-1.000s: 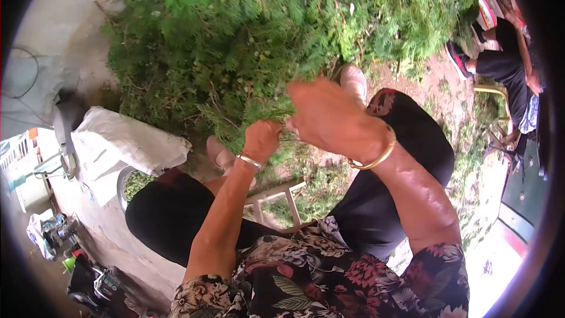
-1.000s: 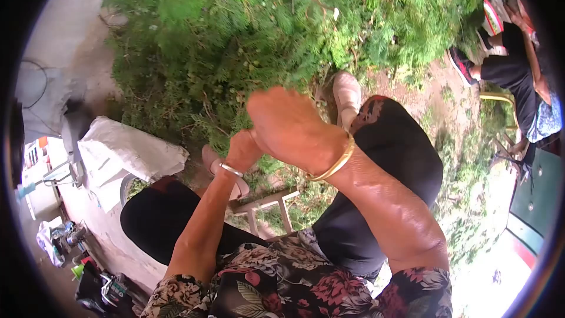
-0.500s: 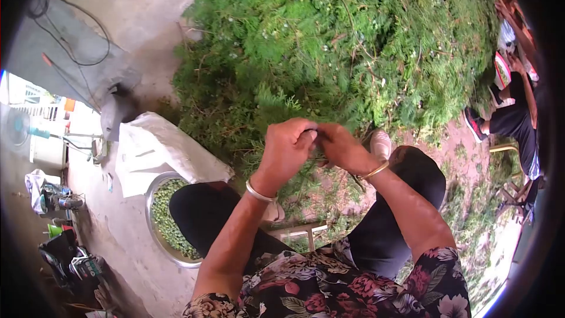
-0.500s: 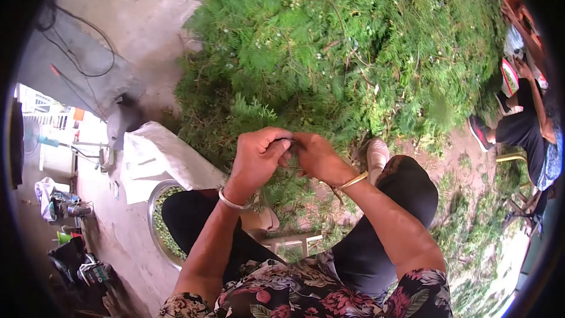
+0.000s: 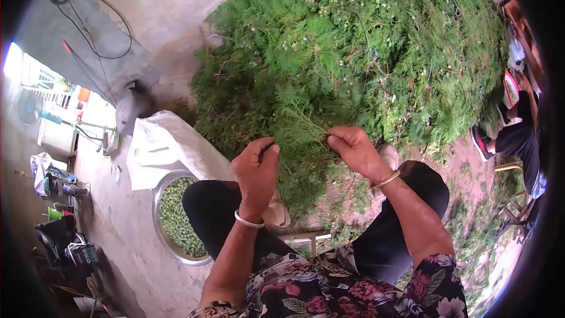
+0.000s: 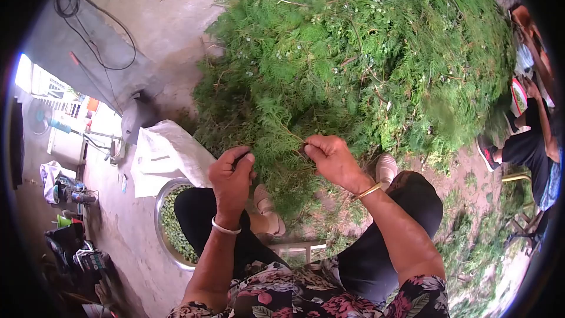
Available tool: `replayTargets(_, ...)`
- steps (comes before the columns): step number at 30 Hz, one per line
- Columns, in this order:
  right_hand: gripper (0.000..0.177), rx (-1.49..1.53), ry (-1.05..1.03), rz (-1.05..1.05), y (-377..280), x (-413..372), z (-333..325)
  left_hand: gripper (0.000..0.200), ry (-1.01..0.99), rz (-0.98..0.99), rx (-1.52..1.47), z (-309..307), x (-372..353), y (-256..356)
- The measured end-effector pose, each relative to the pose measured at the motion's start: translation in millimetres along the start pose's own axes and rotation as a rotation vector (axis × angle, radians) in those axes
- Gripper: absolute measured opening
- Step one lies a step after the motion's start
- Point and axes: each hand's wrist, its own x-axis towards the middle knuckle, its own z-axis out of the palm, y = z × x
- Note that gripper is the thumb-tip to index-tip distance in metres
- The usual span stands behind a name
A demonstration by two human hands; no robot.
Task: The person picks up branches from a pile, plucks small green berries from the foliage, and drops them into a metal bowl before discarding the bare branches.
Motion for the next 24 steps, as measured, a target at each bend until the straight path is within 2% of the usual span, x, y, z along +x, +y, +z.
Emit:
replayTargets(2,0.009,-0.047,0.0,-0.058,-6,-1,-1,0.012,0.069,0.087,0.036,3,1,-5)
replayTargets(3,0.008,-0.092,0.005,-0.114,-8,-2,-2,0.012,0.072,0.086,0.034,3,2,-8)
replayTargets(6,0.008,-0.087,0.009,-0.11,-12,-5,-4,0.021,0.027,0.151,0.137,3,7,-10)
replayTargets(8,0.008,-0.044,0.031,-0.124,-11,-4,-3,0.035,0.029,0.476,0.471,8,7,-1)
replayTargets(9,0.009,-0.003,0.056,-0.14,-11,-4,-3,0.035,0.03,0.475,0.469,8,4,-3)
replayTargets(11,0.009,-0.026,0.085,-0.143,-13,-2,-6,0.047,-0.036,0.234,0.281,7,-1,-10)
replayTargets(12,0.01,-0.043,0.116,-0.142,-13,-2,-7,0.047,-0.045,0.228,0.28,7,-1,-10)
replayTargets(14,0.011,0.011,0.128,-0.055,-14,-2,-10,0.039,0.148,0.114,0.148,3,-2,-12)
replayTargets(15,0.011,0.063,0.139,0.012,-16,0,-11,0.039,0.144,0.108,0.152,-2,-4,-16)
replayTargets(17,0.014,-0.009,0.165,-0.035,-19,3,-16,0.029,-0.005,-0.014,0.156,-11,-3,-28)
replayTargets(18,0.015,0.012,0.176,-0.008,-20,3,-17,0.021,-0.138,-0.111,0.005,-13,-3,-38)
replayTargets(19,0.016,0.032,0.187,0.019,-21,4,-18,0.021,-0.139,-0.113,0.007,-17,-6,-36)
replayTargets(21,0.019,-0.035,0.223,-0.051,-16,7,-22,0.019,-0.409,-0.359,-0.127,-22,-13,-26)
replayTargets(22,0.021,-0.046,0.211,-0.063,-16,7,-24,0.019,-0.411,-0.359,-0.127,-21,-17,-23)
replayTargets(24,0.023,-0.062,0.2,-0.072,-17,6,-25,0.016,-0.46,-0.399,-0.486,-15,-26,-16)
